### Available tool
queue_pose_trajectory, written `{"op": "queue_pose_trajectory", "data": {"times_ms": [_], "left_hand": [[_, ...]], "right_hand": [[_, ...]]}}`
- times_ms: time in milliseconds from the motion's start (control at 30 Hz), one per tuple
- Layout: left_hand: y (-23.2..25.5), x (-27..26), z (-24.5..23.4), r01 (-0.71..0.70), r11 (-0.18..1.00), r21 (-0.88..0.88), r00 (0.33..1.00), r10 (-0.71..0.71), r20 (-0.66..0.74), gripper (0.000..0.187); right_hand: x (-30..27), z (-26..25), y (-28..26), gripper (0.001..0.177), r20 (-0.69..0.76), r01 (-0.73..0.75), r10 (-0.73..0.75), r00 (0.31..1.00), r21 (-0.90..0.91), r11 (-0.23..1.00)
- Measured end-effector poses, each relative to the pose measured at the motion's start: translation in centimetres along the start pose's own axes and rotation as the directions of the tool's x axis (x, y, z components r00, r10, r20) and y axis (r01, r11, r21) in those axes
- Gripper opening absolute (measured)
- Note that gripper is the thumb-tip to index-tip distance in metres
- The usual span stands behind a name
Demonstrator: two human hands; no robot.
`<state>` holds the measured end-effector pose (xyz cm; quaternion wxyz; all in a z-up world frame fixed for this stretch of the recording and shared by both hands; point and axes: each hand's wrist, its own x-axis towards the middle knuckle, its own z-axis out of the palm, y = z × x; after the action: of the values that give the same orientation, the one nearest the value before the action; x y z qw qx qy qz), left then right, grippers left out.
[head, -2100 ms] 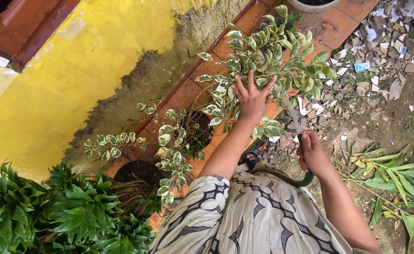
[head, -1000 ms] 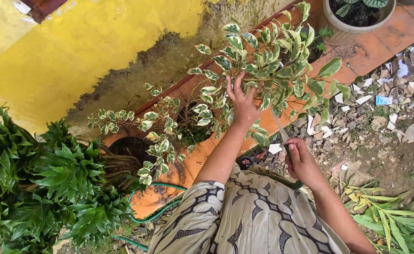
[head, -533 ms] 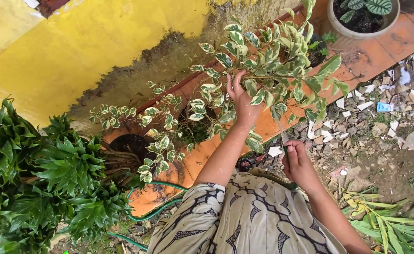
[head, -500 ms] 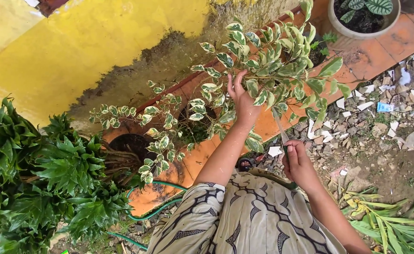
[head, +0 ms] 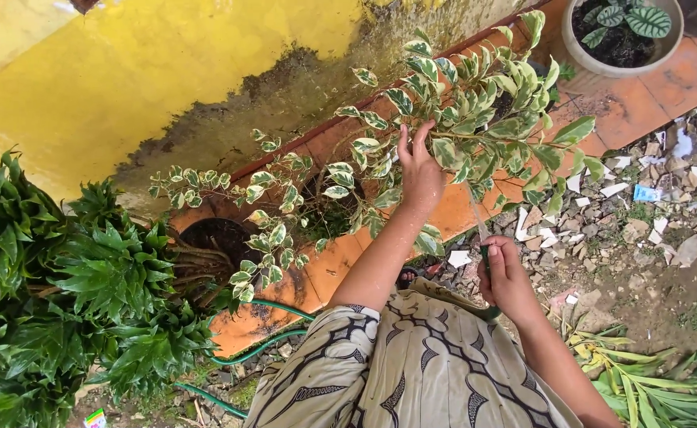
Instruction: Watering various potted plants on a ledge and in a garden area using a hose, while also inspecting and touching the leaves.
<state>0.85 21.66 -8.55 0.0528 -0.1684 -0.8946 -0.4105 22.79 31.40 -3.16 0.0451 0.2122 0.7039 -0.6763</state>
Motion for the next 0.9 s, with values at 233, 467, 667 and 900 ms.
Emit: {"op": "queue_pose_trajectory", "data": {"times_ms": [233, 467, 667, 900], "left_hand": [[3.4, -0.2, -4.8, -0.31, 0.933, 0.181, 0.939, 0.272, 0.209, 0.042], [4.5, -2.2, -6.3, -0.435, 0.865, 0.251, 0.823, 0.268, 0.502, 0.067], [3.9, -4.6, -6.2, -0.48, 0.85, 0.219, 0.82, 0.345, 0.457, 0.043], [3.5, -6.4, -8.7, -0.477, 0.868, 0.139, 0.774, 0.339, 0.535, 0.033]], "right_hand": [[0.5, 0.3, -1.2, 0.022, 0.054, -0.005, 0.005, 0.999, 0.001, 1.0], [2.1, 0.9, -3.7, 0.021, 0.049, 0.013, -0.014, 0.999, 0.028, 1.0], [4.7, 2.6, -6.8, 0.027, 0.024, 0.101, -0.099, 0.995, -0.12, 0.988], [5.8, 3.1, -7.7, 0.041, -0.041, -0.09, 0.08, 0.996, -0.543, 0.835]]}}
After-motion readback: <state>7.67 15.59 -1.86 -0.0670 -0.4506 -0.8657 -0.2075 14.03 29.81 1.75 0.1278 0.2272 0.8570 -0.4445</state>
